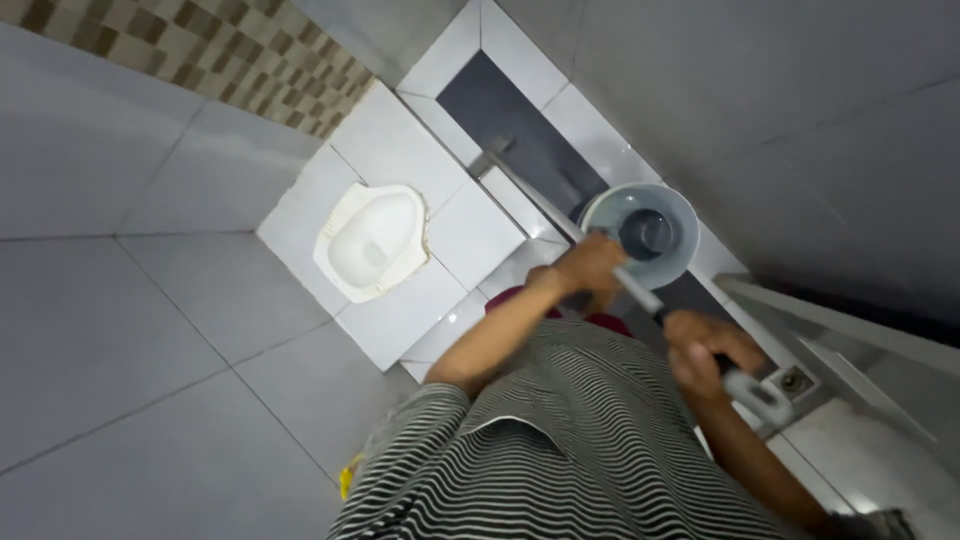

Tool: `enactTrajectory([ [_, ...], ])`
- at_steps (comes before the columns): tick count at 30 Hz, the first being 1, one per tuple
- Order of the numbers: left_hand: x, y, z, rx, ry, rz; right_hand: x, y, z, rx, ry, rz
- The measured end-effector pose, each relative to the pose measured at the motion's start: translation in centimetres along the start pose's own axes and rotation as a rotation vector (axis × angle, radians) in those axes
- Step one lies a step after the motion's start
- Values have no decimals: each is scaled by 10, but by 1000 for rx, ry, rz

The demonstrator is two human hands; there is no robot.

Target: Scrub the bathroom floor using a long-handled brush and water from a bucket.

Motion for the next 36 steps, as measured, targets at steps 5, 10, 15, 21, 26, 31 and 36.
enactTrajectory([
  [5,-21,-12,0,-18,-37,87,-92,35,-41,2,73,-35],
  [10,-33,5,66,23,-37,59,-40,-34,-61,-71,-25,-115],
  [15,-18,18,50,-33,0,28,-41,-24,-61,44,-32,-305],
  [21,-36,-2,43,-4,-120,-16,-67,-24,-55,-20,-37,-174],
  [26,-41,14,97,51,-140,116,-54,-59,-83,10,-211,-466],
  [31,-30,22,32,-84,-74,-60,-61,-22,-56,-66,0,-330],
  [36,-36,-5,27,-76,-84,112,-88,-13,-57,-40,17,-261],
])
Point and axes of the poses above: each hand's wrist, its own x-axis away from the middle knuckle, its own y-axis out of the palm, z = x × y, the point moved 3 cm from there along -x, towards the middle knuckle, and after that the axes turned 8 degrees about -x, right-handed, at the moved point
